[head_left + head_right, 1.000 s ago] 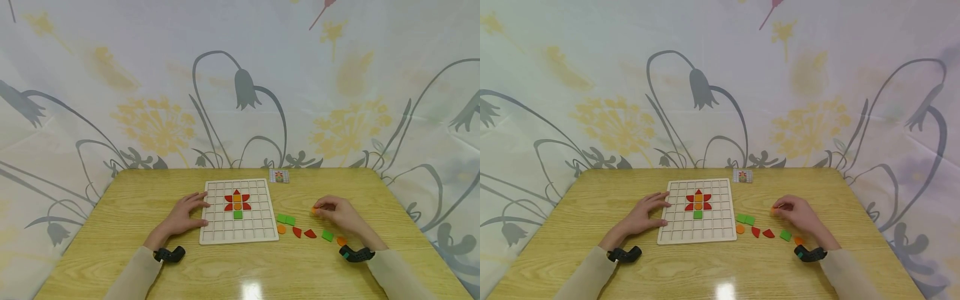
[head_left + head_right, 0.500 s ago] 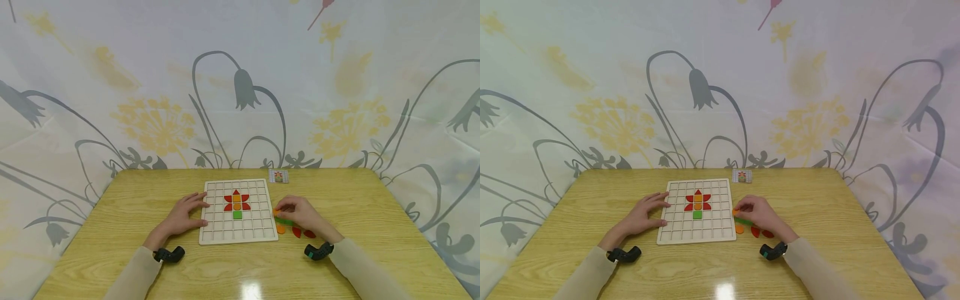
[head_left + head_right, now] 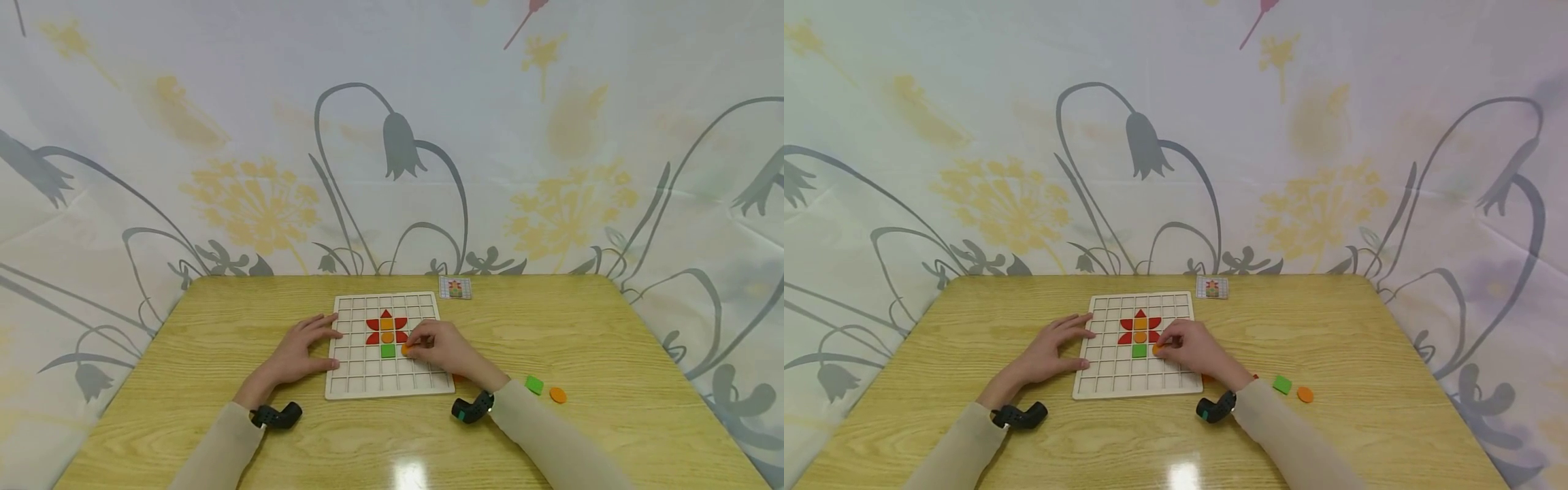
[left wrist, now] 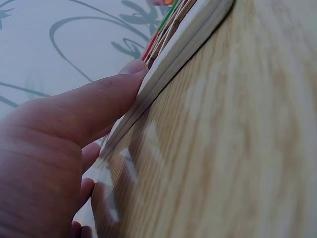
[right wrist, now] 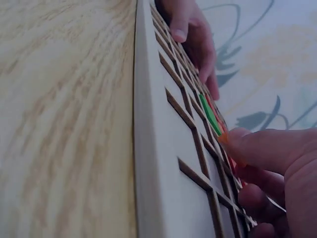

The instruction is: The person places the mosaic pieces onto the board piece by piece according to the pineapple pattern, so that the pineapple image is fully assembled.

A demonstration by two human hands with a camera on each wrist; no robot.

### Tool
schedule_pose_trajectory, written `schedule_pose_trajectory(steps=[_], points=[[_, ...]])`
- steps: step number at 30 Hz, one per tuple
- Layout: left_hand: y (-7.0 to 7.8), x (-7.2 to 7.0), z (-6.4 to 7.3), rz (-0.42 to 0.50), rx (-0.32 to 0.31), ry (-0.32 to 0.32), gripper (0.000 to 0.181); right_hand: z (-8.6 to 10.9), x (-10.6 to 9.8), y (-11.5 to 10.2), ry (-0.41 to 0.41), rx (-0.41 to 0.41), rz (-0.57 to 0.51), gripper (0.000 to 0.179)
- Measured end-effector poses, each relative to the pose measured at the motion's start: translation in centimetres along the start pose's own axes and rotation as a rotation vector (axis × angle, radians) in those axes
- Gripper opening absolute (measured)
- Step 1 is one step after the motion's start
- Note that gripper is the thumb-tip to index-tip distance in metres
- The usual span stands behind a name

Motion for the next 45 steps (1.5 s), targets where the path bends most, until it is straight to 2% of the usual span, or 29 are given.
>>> schedule_pose_trajectory(steps=[7, 18, 26, 33, 40, 45], points=[[0.3, -0.2, 0.1, 0.015, 0.001, 0.004, 0.05, -0.2, 0.6, -0.2, -0.005, 0.016, 0.054, 0.007], [0.5, -0.3, 0.1, 0.019, -0.005, -0.007, 0.05, -0.2, 0.7, -0.5, -0.026, 0.092, 0.03, 0.007], [0.3, -0.3, 0.1, 0.011, 0.005, -0.004, 0.05, 0.0, -0.7, 0.0, -0.017, 0.103, -0.005, 0.008], [0.2, -0.1, 0.0, 0.009, -0.006, -0.012, 0.05, 1.8, -3.0, 0.6, -0.013, 0.115, 0.002, 0.007], [0.0, 0.0, -0.2, 0.009, -0.001, -0.012, 0.051, 4.3, -4.7, 0.4, -0.072, 0.094, 0.048, 0.006], [-0.1, 0.0, -0.1, 0.009, -0.001, -0.008, 0.051, 5.9, -5.1, 0.2, -0.15, 0.086, 0.088, 0.004]])
Point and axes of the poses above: each hand's wrist, its own z-axis away from the middle knuckle, its own x-axis out of the palm, y = z × x, the point moved 4 cm from there along -z, towards the middle knuckle, and after that the axes turned 6 degrees about -x, right-handed, at the moved point
